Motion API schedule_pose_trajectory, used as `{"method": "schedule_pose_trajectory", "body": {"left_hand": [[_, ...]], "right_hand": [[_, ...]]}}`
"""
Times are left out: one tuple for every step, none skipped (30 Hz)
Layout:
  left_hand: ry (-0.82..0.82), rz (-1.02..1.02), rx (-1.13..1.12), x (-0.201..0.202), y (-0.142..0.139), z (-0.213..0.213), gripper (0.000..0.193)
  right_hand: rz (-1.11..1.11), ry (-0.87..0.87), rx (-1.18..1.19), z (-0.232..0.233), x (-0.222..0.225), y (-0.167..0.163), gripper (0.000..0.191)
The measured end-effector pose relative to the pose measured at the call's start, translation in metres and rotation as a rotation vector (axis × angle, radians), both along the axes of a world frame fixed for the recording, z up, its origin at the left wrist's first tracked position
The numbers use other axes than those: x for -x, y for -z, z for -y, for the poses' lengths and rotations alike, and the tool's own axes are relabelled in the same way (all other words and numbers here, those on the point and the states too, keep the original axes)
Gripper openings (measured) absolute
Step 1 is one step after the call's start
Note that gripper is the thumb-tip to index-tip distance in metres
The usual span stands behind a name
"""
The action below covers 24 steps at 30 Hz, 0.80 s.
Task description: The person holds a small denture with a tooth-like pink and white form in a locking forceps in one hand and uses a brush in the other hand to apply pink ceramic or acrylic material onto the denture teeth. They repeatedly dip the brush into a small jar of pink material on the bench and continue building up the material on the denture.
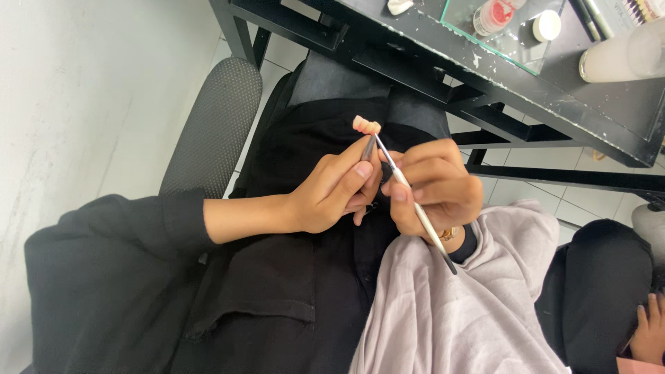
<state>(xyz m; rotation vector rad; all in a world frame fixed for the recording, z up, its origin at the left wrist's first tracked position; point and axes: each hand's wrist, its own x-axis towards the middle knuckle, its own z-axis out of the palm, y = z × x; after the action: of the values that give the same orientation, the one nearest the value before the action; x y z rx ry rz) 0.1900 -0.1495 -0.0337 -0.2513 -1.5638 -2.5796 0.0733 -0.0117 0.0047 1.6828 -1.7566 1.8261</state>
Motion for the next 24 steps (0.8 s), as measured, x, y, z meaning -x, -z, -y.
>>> {"method": "schedule_pose_trajectory", "body": {"left_hand": [[-0.004, 0.008, -0.012, -0.0008, 0.0005, -0.0002, 0.036], [-0.008, 0.015, -0.023, -0.0008, 0.0014, -0.0006, 0.034], [-0.012, 0.021, -0.034, -0.0007, 0.0024, -0.001, 0.032], [-0.009, 0.015, -0.035, -0.0011, 0.0034, -0.001, 0.031], [-0.006, 0.01, -0.036, -0.0018, 0.0045, -0.0008, 0.03], [-0.003, 0.004, -0.037, -0.0021, 0.0054, -0.0003, 0.03], [-0.005, 0.002, -0.029, -0.0021, 0.0057, -0.0002, 0.03], [-0.006, 0.0, -0.023, -0.0025, 0.006, 0.0, 0.031], [-0.006, -0.002, -0.016, -0.0028, 0.006, -0.0001, 0.031], [-0.011, -0.001, -0.009, -0.0028, 0.0059, -0.0001, 0.032], [-0.015, 0.0, 0.0, -0.0025, 0.0052, 0.0001, 0.033], [-0.02, 0.003, 0.007, -0.0028, 0.0049, 0.0002, 0.033], [-0.023, 0.007, 0.002, -0.0031, 0.0045, 0.0, 0.035], [-0.026, 0.01, -0.004, -0.0031, 0.0041, -0.0005, 0.037], [-0.028, 0.012, -0.008, -0.0031, 0.0038, -0.0007, 0.039], [-0.026, 0.009, -0.011, -0.0029, 0.0037, -0.0004, 0.038], [-0.025, 0.005, -0.014, -0.0027, 0.0039, 0.0, 0.037], [-0.023, 0.002, -0.016, -0.0027, 0.0042, 0.0002, 0.037], [-0.025, -0.001, -0.008, -0.0029, 0.0044, 0.0001, 0.037], [-0.026, -0.003, 0.001, -0.0031, 0.0051, 0.0, 0.037], [-0.027, -0.006, 0.009, -0.0029, 0.0057, -0.0004, 0.037], [-0.024, -0.001, 0.01, -0.0029, 0.0062, -0.0005, 0.037], [-0.022, 0.004, 0.011, -0.0027, 0.0067, -0.0006, 0.038], [-0.02, 0.011, 0.011, -0.0029, 0.0073, -0.001, 0.038]], "right_hand": [[-0.014, 0.035, -0.045, -0.0008, -0.0016, -0.0005, 0.024], [-0.029, 0.071, -0.089, -0.001, -0.0026, -0.0006, 0.025], [-0.016, 0.035, -0.045, 0.0001, -0.0026, 0.0001, 0.024], [-0.003, 0.0, -0.003, 0.0013, -0.0026, 0.0009, 0.024], [0.011, -0.035, 0.039, 0.0023, -0.0025, 0.0016, 0.025], [0.002, -0.031, 0.035, 0.003, -0.0022, 0.0021, 0.025], [-0.007, -0.025, 0.032, 0.0031, -0.0018, 0.0022, 0.025], [-0.016, -0.018, 0.028, 0.003, -0.002, 0.0024, 0.024], [-0.025, 0.003, 0.001, 0.0024, -0.0023, 0.0022, 0.024], [-0.035, 0.022, -0.025, 0.0015, -0.0026, 0.0021, 0.024], [-0.045, 0.041, -0.051, 0.0006, -0.0029, 0.0017, 0.024], [-0.037, 0.051, -0.073, -0.0006, -0.0034, 0.0015, 0.025], [-0.028, 0.062, -0.095, -0.002, -0.0042, 0.0011, 0.026], [-0.02, 0.073, -0.117, -0.0029, -0.0046, 0.0011, 0.027], [-0.002, 0.068, -0.084, -0.0022, -0.0048, 0.0023, 0.026], [0.014, 0.062, -0.051, -0.0009, -0.0048, 0.0038, 0.025], [0.031, 0.056, -0.017, 0.0, -0.0046, 0.005, 0.025], [0.006, 0.065, -0.027, 0.0004, -0.0043, 0.0056, 0.025], [-0.02, 0.074, -0.037, 0.0004, -0.0041, 0.0058, 0.026], [-0.044, 0.083, -0.046, 0.0004, -0.004, 0.0059, 0.026], [-0.029, 0.087, -0.062, -0.0006, -0.0038, 0.0051, 0.027], [-0.013, 0.089, -0.077, -0.0023, -0.0041, 0.0036, 0.027], [0.003, 0.091, -0.092, -0.003, -0.0041, 0.0028, 0.028], [-0.004, 0.071, -0.072, -0.0029, -0.0038, 0.0027, 0.027]]}}
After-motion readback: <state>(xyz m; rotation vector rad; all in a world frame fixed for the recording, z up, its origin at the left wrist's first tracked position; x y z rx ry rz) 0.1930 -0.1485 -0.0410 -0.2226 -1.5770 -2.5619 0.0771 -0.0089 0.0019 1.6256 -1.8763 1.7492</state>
